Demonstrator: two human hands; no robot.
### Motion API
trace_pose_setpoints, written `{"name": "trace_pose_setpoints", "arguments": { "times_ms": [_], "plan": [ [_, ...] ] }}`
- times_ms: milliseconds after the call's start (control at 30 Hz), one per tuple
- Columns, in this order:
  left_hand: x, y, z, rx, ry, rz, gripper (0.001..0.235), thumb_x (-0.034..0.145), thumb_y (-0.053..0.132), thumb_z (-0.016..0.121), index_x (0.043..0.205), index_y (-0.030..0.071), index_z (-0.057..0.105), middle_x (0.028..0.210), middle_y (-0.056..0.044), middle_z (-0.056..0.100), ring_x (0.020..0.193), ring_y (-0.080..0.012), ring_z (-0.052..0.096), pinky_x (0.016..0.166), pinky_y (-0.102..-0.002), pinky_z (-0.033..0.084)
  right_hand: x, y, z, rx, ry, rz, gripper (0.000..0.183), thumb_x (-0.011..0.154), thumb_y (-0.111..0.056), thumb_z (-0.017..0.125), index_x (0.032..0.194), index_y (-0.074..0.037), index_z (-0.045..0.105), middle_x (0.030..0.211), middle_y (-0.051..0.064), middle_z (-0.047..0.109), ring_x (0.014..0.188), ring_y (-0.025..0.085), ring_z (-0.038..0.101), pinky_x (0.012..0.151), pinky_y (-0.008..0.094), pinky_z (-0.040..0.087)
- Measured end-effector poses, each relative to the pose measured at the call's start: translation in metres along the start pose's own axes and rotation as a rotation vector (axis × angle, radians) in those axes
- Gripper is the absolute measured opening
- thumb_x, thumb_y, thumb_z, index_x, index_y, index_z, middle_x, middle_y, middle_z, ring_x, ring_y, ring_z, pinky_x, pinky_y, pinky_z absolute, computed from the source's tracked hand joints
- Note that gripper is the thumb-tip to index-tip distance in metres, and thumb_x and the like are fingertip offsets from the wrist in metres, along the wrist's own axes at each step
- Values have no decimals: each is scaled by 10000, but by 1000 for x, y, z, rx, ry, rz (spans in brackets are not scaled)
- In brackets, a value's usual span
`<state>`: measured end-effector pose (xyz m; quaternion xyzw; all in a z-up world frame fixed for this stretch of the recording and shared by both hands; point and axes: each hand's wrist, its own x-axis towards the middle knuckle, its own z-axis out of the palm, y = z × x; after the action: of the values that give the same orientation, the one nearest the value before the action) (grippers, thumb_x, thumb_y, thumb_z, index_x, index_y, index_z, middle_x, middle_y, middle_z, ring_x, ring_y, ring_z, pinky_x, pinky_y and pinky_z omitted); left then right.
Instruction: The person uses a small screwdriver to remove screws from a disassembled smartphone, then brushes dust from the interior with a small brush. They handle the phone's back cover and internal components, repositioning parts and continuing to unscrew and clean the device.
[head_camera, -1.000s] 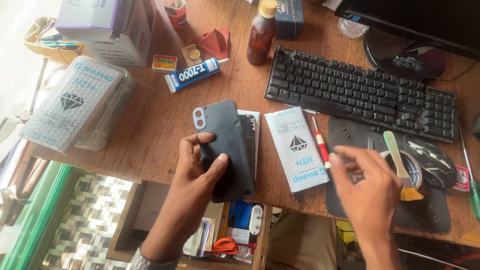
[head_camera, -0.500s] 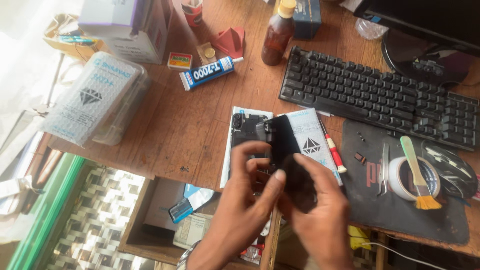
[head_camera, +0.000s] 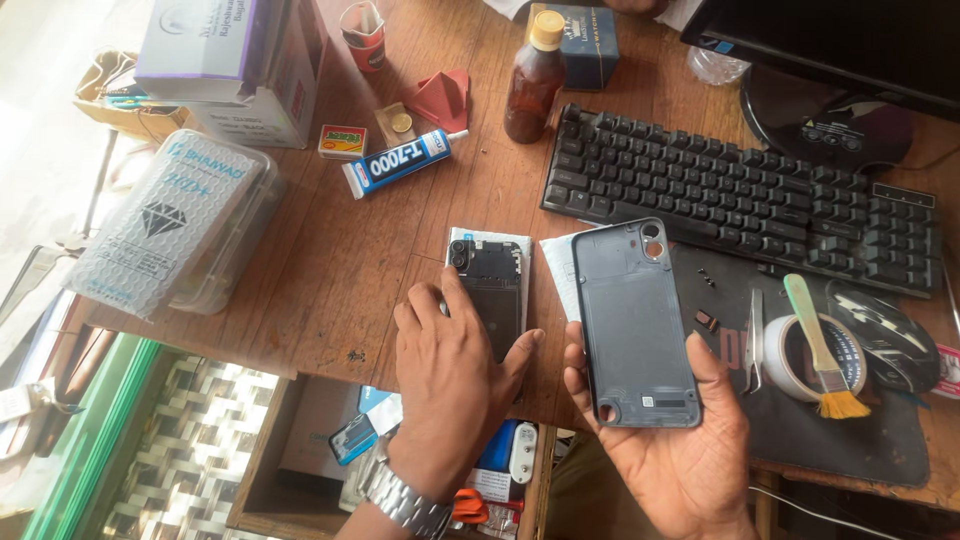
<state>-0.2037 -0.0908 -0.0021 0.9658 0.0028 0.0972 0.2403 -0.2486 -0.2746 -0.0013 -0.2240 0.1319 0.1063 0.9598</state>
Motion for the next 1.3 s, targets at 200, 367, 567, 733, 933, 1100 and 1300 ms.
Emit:
{"name": "trace_pose_setpoints", "arguments": {
  "times_ms": [200, 367, 567, 733, 933, 1100, 1300],
  "plan": [
    [12, -1, -2, 31, -96, -136, 1031, 614, 498, 896, 1288, -137, 441, 1067, -229, 530, 983, -364, 547, 855, -425, 486, 4, -1, -12, 130, -145, 32, 726, 1075, -448, 466, 1522, 108, 331, 1449, 345, 466, 1225, 396, 558, 1064, 479, 465],
    [17, -7, -4, -34, -123, -158, 1045, 583, 438, 906, 1317, -138, 433, 1096, -233, 517, 995, -368, 543, 826, -417, 507, 4, -2, -19, -17, -103, -26, 737, 1068, -464, 448, 1525, 104, 340, 1434, 338, 487, 1179, 384, 582, 1029, 470, 482],
    [19, -8, -2, -54, -158, -167, 920, 560, 407, 955, 1206, -63, 501, 1105, -210, 508, 1049, -366, 545, 863, -433, 517, 4, -3, -20, -46, -73, -40, 742, 1056, -479, 452, 1517, 98, 369, 1404, 332, 521, 1153, 372, 600, 989, 444, 497],
    [20, -8, -3, -174, -160, -215, 1008, 507, 366, 992, 1294, 13, 471, 1193, -180, 493, 1122, -352, 556, 811, -423, 563, 4, 0, -15, -165, 19, -60, 748, 1018, -495, 442, 1491, 84, 406, 1358, 317, 556, 1118, 353, 614, 946, 435, 512],
    [19, -6, -7, -229, -118, -220, 988, 494, 318, 995, 1294, 54, 478, 1188, -153, 494, 1128, -332, 570, 855, -419, 553, 3, 2, -12, -218, 37, -63, 747, 998, -490, 441, 1472, 86, 412, 1326, 301, 574, 1108, 343, 618, 957, 442, 512],
    [16, 0, -14, -225, -85, -209, 948, 501, 266, 996, 1279, 62, 494, 1223, -140, 503, 1119, -335, 570, 876, -428, 530, 3, 4, -11, -243, 43, -67, 759, 990, -493, 451, 1472, 92, 419, 1318, 310, 582, 1098, 344, 627, 947, 442, 510],
    [19, 7, -22, -168, -116, -238, 893, 529, 255, 977, 1249, 61, 485, 1191, -136, 523, 1079, -328, 593, 813, -435, 552, 3, 5, -9, -263, 76, -73, 770, 972, -494, 465, 1458, 102, 426, 1308, 308, 590, 1100, 336, 634, 951, 447, 515]
  ]
}}
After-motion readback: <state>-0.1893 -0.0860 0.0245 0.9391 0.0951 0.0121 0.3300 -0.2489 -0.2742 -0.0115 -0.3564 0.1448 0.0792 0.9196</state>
